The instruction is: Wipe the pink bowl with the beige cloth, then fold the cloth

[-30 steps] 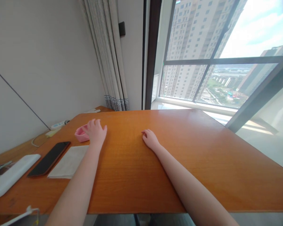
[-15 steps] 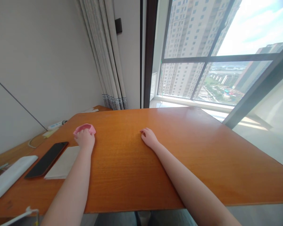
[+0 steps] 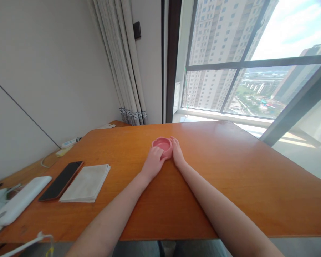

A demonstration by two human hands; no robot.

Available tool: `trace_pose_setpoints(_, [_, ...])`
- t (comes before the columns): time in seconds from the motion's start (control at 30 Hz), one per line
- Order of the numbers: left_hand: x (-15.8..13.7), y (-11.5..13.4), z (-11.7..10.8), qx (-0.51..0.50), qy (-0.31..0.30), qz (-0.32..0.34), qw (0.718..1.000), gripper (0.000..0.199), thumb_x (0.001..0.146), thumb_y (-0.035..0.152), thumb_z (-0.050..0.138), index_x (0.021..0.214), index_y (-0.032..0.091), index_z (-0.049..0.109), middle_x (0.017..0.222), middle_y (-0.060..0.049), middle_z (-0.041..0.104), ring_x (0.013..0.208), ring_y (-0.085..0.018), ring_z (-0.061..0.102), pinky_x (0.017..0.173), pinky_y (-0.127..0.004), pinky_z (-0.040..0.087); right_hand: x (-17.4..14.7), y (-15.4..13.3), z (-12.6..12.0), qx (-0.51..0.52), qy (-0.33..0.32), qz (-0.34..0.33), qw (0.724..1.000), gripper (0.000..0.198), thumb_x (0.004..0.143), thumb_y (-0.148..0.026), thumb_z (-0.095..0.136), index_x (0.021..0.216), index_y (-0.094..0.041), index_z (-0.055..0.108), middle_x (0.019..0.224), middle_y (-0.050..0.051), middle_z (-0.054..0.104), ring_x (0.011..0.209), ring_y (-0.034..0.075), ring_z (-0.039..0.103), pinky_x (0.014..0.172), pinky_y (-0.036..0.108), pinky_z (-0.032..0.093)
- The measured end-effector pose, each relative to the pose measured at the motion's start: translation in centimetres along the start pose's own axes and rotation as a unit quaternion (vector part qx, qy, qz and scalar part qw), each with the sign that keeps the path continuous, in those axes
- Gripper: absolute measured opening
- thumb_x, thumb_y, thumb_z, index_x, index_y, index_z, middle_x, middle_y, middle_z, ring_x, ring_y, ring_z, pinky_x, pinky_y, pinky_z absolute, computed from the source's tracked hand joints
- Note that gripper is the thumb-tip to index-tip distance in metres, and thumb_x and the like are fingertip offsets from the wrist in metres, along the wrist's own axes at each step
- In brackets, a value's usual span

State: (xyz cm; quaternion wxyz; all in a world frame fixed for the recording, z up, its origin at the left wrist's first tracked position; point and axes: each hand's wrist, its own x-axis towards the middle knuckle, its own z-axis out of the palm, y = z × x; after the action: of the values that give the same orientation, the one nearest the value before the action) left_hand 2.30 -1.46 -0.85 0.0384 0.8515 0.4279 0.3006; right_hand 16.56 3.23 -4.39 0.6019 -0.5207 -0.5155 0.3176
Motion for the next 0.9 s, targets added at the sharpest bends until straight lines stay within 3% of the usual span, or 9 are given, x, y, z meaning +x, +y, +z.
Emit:
trace_pose_setpoints(0.13, [-0.2,1.0,1.0,-0.01,-0.013,0.004,1.0,0.006,0.085,0.025,0.054,0.088,0.019,0.054,0.1,-0.008,0.057,0.1,-0.023,0.049,0.098,-0.046,0.037,0.1,-0.1,-0.3,0.055,-0.003,0.025,0.998,0.035,0.083,-0.039,0.04,0.095,-0.017,0.064,0.105,0.009,0.068,0.102,0.021,0.06,0.093,0.033,0.046])
trace_pose_setpoints(0.43, [-0.4,-0.3,1.3,-0.015,-0.05,0.001,0.999,0.011,0.083,0.024,0.055,0.093,0.019,0.058,0.105,-0.008,0.058,0.106,-0.024,0.05,0.102,-0.048,0.037,0.3,0.7,-0.3,-0.019,-0.014,0.007,1.0,0.032,0.073,-0.027,0.041,0.094,-0.018,0.064,0.103,0.008,0.069,0.1,0.021,0.06,0.095,0.036,0.044])
trace_pose_setpoints(0.53, [-0.2,0.2,0.3,-0.033,-0.053,0.006,0.998,0.027,0.083,0.031,0.056,0.109,0.023,0.057,0.119,-0.011,0.056,0.119,-0.025,0.046,0.108,-0.046,0.032,0.2,0.7,-0.3,-0.014,-0.015,0.018,1.0,0.031,0.073,-0.027,0.041,0.093,-0.018,0.064,0.102,0.008,0.069,0.099,0.022,0.06,0.093,0.035,0.045])
trace_pose_setpoints(0.6, [-0.4,-0.1,-1.5,-0.023,-0.05,-0.005,0.999,0.042,0.085,0.038,0.053,0.126,0.029,0.049,0.136,-0.008,0.047,0.133,-0.024,0.034,0.113,-0.045,0.024,0.2,0.7,-0.4,-0.013,-0.023,0.021,0.999,0.031,0.074,-0.027,0.041,0.094,-0.018,0.063,0.102,0.007,0.069,0.099,0.021,0.061,0.092,0.034,0.046])
trace_pose_setpoints(0.67, [-1.4,-1.4,-4.2,0.014,-0.041,-0.054,0.998,0.043,0.088,0.042,0.043,0.13,0.033,0.044,0.143,-0.001,0.041,0.136,-0.021,0.03,0.114,-0.042,0.023,0.1,0.7,-0.4,-0.015,-0.02,0.021,0.999,0.03,0.075,-0.027,0.04,0.094,-0.018,0.063,0.102,0.007,0.068,0.099,0.02,0.06,0.092,0.032,0.046])
trace_pose_setpoints(0.77, [-5.3,-5.6,-9.0,0.094,0.047,-0.219,0.97,0.032,0.089,0.037,0.034,0.112,0.031,0.055,0.122,0.0,0.059,0.118,-0.019,0.051,0.103,-0.037,0.038,0.1,0.7,-0.3,-0.019,-0.003,0.026,0.999,0.03,0.077,-0.027,0.04,0.094,-0.018,0.063,0.103,0.007,0.068,0.1,0.02,0.06,0.092,0.032,0.045])
trace_pose_setpoints(0.83, [-9.2,-8.9,-11.6,0.199,0.098,-0.306,0.926,0.032,0.083,0.032,0.035,0.102,0.024,0.06,0.11,-0.006,0.064,0.107,-0.022,0.057,0.096,-0.038,0.043,0.1,0.7,-0.3,-0.024,0.001,0.027,0.999,0.03,0.077,-0.027,0.039,0.094,-0.018,0.063,0.103,0.007,0.068,0.1,0.02,0.06,0.092,0.032,0.045])
trace_pose_setpoints(0.9, [-13.4,-11.6,-13.2,0.299,0.071,-0.401,0.863,0.031,0.079,0.033,0.037,0.095,0.022,0.062,0.105,-0.009,0.065,0.097,-0.028,0.06,0.087,-0.043,0.046,0.0,0.6,-0.3,-0.031,-0.002,0.023,0.999,0.031,0.077,-0.027,0.039,0.095,-0.018,0.062,0.103,0.007,0.068,0.1,0.02,0.06,0.092,0.032,0.045])
